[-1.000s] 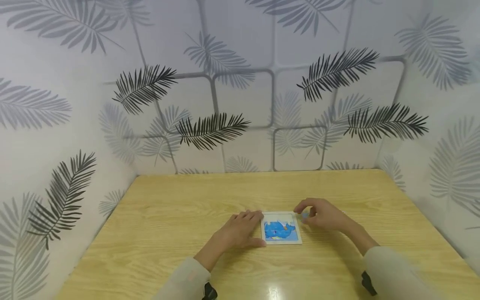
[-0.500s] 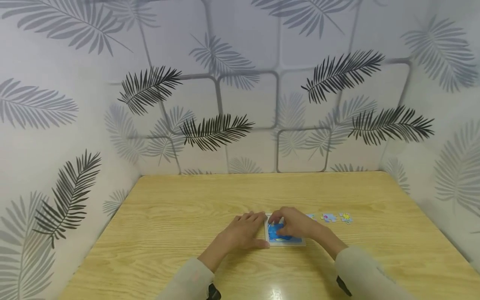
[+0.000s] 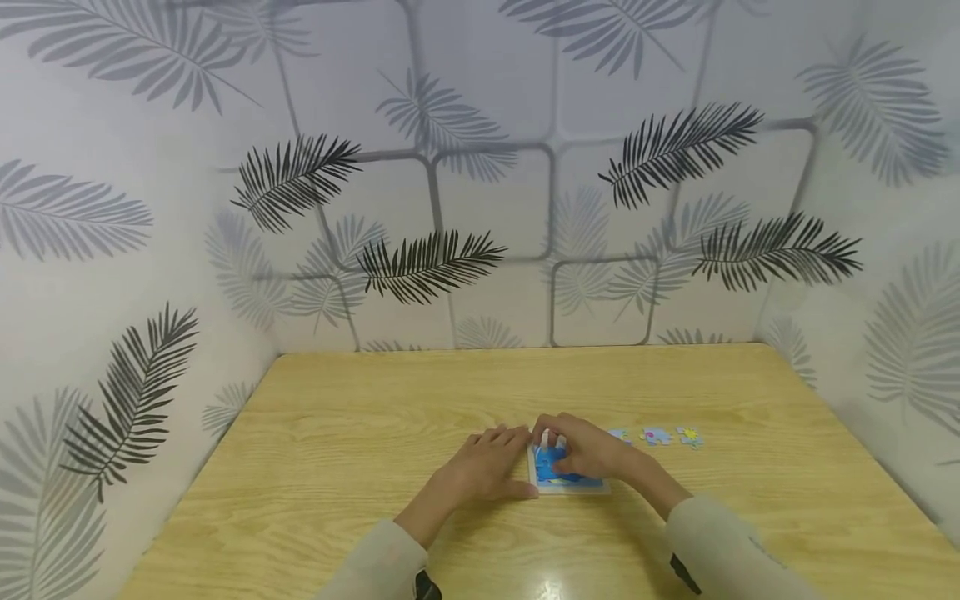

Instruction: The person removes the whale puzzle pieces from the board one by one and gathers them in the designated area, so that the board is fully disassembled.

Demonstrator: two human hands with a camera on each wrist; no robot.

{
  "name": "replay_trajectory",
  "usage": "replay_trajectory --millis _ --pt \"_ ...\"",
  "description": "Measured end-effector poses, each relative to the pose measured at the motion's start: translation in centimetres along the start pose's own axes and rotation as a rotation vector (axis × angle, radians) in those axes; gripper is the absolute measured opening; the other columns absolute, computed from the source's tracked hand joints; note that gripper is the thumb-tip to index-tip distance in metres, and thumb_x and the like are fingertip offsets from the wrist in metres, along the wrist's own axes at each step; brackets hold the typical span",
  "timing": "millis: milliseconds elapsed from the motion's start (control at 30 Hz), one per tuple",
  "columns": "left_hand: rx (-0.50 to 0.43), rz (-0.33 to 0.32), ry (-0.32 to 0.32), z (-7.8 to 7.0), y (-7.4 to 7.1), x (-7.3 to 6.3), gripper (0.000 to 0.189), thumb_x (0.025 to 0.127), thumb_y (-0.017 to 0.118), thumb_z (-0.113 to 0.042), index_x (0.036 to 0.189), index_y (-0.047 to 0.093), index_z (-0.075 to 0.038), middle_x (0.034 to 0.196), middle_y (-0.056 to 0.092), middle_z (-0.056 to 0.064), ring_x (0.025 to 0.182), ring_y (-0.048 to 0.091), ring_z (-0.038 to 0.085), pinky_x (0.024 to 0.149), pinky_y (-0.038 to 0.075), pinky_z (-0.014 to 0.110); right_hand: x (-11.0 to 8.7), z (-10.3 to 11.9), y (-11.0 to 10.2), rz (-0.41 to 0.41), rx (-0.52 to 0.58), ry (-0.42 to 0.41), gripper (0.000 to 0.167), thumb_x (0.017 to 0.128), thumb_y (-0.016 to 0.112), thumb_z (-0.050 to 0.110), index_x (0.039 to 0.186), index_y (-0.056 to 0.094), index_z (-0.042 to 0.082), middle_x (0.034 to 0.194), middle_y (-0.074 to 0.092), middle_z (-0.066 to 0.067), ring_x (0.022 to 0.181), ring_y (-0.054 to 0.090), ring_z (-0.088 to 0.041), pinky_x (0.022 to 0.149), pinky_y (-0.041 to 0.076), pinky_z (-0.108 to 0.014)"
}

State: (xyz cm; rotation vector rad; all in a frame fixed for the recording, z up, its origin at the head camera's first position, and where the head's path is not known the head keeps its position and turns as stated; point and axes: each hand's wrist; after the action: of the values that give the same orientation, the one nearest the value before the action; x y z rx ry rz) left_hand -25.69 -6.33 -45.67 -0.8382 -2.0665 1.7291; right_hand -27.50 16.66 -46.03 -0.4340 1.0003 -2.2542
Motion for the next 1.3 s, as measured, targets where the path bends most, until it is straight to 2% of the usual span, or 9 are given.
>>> replay_trajectory --millis 300,567,700,867,1000,1200,1300 --pt "-0.018 -0.017 0.017 0.6 0.6 0.4 0.079 0.098 0.064 -0.059 0.159 0.034 -0.018 0.167 0.036 0.008 0.153 0.033 0.04 0.119 0.032 0.062 -0.3 0.2 0.2 -0.057 -0.013 -0.024 0.031 0.09 0.078 -0.002 0.117 0.065 0.008 0.11 0.058 -0.011 0.075 0.05 -0.011 0.069 0.048 -0.025" --pt "-0.022 -0.006 0.022 0.0 0.1 0.1 0.074 0.099 0.062 -0.059 0.154 0.037 -0.016 0.165 0.037 0.008 0.151 0.035 0.04 0.117 0.035 0.062 -0.7 0.0 0.3 -0.09 -0.042 -0.052 0.028 0.089 0.078 -0.002 0.114 0.069 0.007 0.105 0.061 -0.009 0.074 0.052 -0.009 0.068 0.05 -0.023" --pt "-0.024 0.01 0.013 -0.1 0.1 0.1 0.076 0.099 0.062 -0.059 0.157 0.035 -0.016 0.167 0.035 0.008 0.153 0.033 0.038 0.118 0.034 0.061 -1.3 -0.3 -0.2 -0.109 -0.035 -0.057 0.029 0.088 0.079 -0.001 0.114 0.069 0.007 0.105 0.064 -0.007 0.07 0.053 -0.008 0.065 0.051 -0.024" --pt "-0.022 0.018 -0.016 -0.3 0.1 0.3 0.08 0.098 0.064 -0.059 0.16 0.034 -0.016 0.168 0.034 0.005 0.154 0.032 0.034 0.12 0.032 0.057 -3.0 -1.1 -2.1 -0.166 -0.029 -0.015 0.025 0.088 0.079 0.0 0.109 0.07 0.011 0.107 0.068 -0.004 0.062 0.049 -0.008 0.059 0.048 -0.025" --pt "0.003 0.001 -0.006 -0.1 0.4 0.4 0.082 0.098 0.063 -0.06 0.16 0.033 -0.016 0.168 0.035 0.004 0.154 0.033 0.033 0.12 0.033 0.056 -4.9 -2.3 -3.5 -0.199 -0.04 0.016 0.022 0.089 0.078 0.001 0.104 0.072 0.015 0.109 0.069 -0.003 0.056 0.042 -0.005 0.056 0.045 -0.024" --pt "0.006 -0.01 0.014 0.2 0.5 0.3 0.081 0.098 0.063 -0.06 0.16 0.034 -0.015 0.167 0.036 0.005 0.153 0.033 0.033 0.119 0.034 0.057 -7.8 -3.8 -4.6 -0.219 -0.058 0.005 0.017 0.09 0.078 0.002 0.099 0.076 0.016 0.108 0.07 -0.003 0.069 0.047 -0.011 0.058 0.042 -0.023" --pt "0.001 -0.019 0.016 0.8 1.2 0.6 0.083 0.098 0.063 -0.061 0.161 0.034 -0.016 0.167 0.036 0.005 0.154 0.032 0.035 0.119 0.033 0.059 -8.7 -4.3 -4.8 -0.219 -0.074 -0.017 0.016 0.089 0.078 0.001 0.096 0.076 0.016 0.107 0.071 -0.005 0.069 0.047 -0.009 0.059 0.042 -0.023"
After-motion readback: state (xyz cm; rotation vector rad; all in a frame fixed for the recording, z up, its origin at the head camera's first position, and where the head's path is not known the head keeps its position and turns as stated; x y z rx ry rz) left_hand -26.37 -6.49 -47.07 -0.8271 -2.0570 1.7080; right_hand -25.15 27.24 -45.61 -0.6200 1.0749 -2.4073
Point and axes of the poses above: each hand's wrist, its own x-axis towards the middle knuckle, its own y-axis out of the palm, z = x × y
